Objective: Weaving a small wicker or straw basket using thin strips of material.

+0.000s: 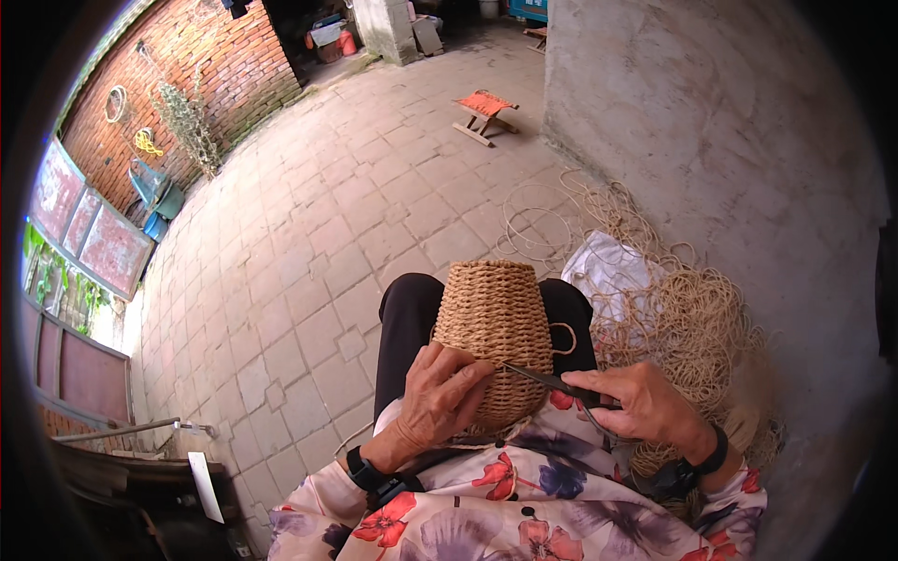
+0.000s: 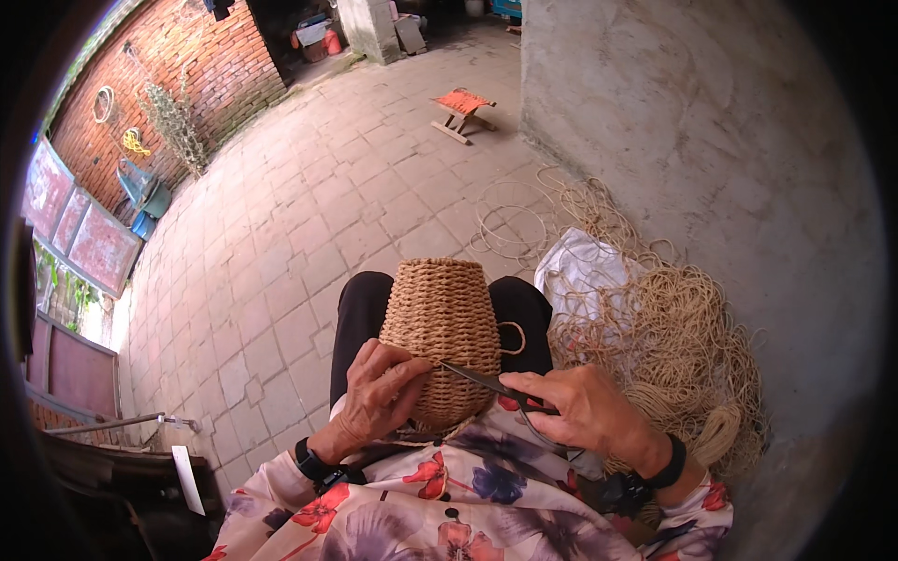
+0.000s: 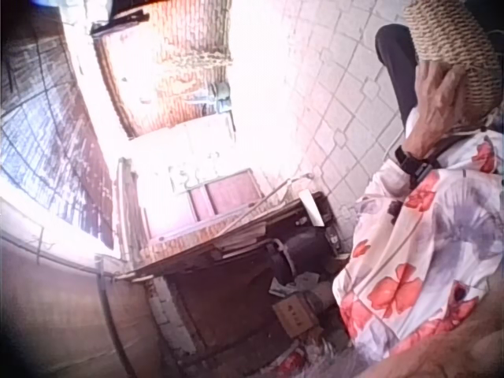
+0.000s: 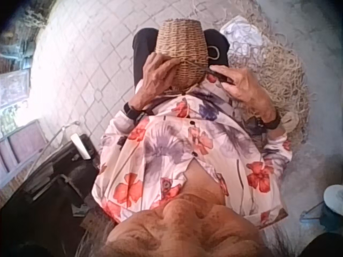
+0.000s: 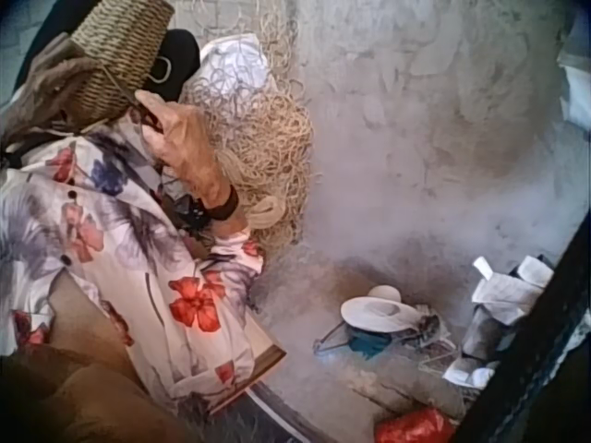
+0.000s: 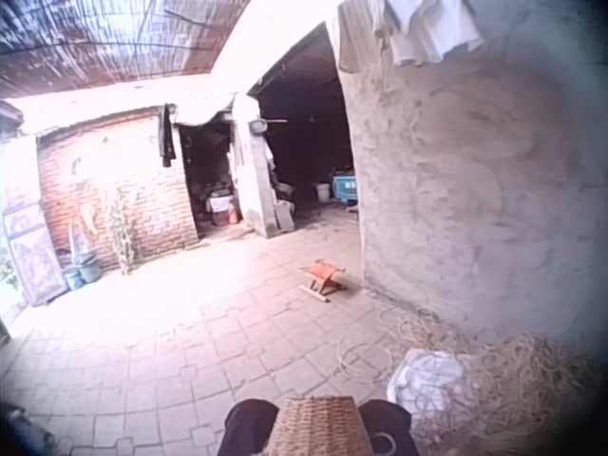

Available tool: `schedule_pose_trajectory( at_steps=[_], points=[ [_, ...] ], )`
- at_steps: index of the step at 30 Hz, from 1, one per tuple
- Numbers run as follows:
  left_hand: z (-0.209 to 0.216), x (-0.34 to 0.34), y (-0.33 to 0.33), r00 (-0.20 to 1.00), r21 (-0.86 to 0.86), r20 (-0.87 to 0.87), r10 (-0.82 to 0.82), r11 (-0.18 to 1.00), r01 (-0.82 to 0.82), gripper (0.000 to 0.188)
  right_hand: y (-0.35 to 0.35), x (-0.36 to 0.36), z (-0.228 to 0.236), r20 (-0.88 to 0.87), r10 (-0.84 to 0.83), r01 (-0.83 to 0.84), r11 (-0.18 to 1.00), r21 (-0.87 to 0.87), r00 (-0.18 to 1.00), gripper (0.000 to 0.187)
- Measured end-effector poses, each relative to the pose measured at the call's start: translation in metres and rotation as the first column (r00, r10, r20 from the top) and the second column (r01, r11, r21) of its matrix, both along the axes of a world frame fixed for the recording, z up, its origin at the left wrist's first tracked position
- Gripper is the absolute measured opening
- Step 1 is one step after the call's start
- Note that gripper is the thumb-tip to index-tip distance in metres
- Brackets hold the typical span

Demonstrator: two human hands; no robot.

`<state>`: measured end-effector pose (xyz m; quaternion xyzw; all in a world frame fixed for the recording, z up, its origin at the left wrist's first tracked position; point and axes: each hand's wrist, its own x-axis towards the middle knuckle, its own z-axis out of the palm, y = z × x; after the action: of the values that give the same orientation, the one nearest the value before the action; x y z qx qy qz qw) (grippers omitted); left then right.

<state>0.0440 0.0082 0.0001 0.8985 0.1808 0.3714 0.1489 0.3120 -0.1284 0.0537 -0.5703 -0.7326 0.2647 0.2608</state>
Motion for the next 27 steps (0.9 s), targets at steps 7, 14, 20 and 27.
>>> schedule_pose_trajectory(
  at_steps=[7, 14, 20, 27],
  points=[
    [-0.003, 0.0, 0.0, 1.0, -0.009, 0.016, -0.008, 1.0, 0.008, 0.03, 0.026, 0.001, 0.047, 0.141, 0.136, -0.124, 0.988, -0.093, 0.981, 0.048],
    [-0.004, -0.001, 0.001, 0.999, -0.035, 0.024, -0.025, 0.999, 0.025, 0.027, 0.06, -0.017, 0.087, 0.411, 0.321, -0.216, 0.935, -0.282, 0.853, 0.029],
    [-0.004, 0.001, -0.001, 0.998, -0.056, 0.063, -0.022, 0.998, 0.025, 0.028, 0.079, -0.044, 0.082, 0.553, 0.411, -0.324, 0.912, -0.252, 0.725, 0.019],
    [-0.006, 0.0, -0.001, 0.997, -0.06, 0.077, 0.009, 0.998, -0.004, 0.027, 0.058, -0.032, 0.116, 0.553, 0.351, -0.269, 0.936, -0.226, 0.756, 0.016]
  ],
)
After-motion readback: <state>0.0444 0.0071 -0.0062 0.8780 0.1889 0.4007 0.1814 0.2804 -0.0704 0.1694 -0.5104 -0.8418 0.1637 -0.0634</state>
